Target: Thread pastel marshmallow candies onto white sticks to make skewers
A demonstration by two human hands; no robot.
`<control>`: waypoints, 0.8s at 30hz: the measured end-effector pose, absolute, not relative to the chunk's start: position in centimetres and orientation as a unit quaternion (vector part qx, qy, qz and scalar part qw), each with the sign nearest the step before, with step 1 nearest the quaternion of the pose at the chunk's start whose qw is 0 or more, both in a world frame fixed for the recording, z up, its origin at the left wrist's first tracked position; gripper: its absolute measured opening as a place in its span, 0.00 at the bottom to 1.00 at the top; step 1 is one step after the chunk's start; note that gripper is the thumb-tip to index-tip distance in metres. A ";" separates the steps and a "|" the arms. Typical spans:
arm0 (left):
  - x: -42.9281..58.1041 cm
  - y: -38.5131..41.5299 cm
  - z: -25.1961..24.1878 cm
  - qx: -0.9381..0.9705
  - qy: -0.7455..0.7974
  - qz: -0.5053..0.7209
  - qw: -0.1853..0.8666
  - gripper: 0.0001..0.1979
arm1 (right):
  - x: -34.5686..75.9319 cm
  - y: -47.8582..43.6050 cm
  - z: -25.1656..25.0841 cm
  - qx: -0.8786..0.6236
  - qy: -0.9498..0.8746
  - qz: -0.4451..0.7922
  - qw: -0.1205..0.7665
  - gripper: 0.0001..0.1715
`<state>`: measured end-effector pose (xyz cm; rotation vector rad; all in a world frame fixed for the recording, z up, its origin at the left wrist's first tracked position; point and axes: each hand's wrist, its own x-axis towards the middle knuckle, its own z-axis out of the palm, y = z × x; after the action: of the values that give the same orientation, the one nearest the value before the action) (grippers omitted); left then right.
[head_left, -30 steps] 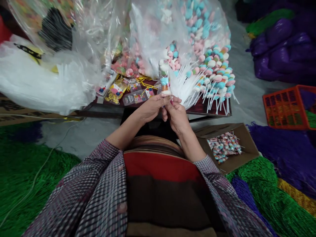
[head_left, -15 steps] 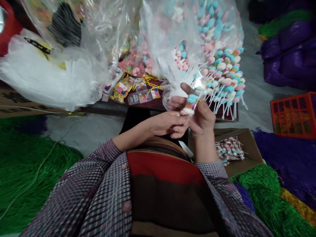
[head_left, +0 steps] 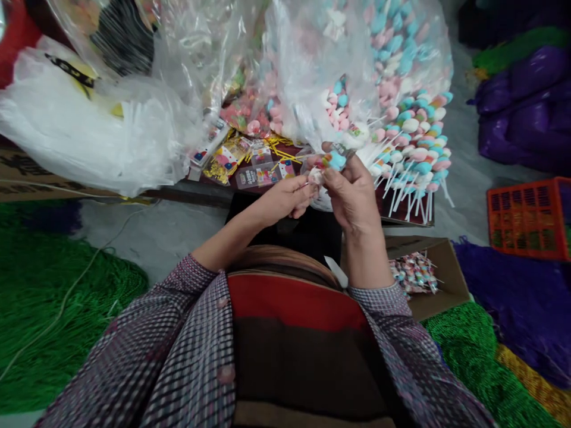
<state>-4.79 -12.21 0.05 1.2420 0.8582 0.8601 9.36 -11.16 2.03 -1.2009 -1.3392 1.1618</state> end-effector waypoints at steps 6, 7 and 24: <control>-6.6 -11.9 -0.3 0.484 0.520 0.485 0.509 0.15 | 6.9 -8.4 1.2 -0.488 -0.573 0.451 0.479 0.22; -7.1 -11.8 -0.4 0.466 0.529 0.497 0.506 0.14 | 6.5 -7.7 1.0 -0.484 -0.590 0.453 0.461 0.21; -11.5 -10.3 0.6 0.213 0.476 0.579 0.627 0.11 | 2.2 -0.7 -4.2 -0.608 -0.775 0.137 0.106 0.18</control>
<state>-11.49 -10.26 0.56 0.4883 1.0918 1.3272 2.22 -0.73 -4.16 -1.7899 -2.2823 0.4031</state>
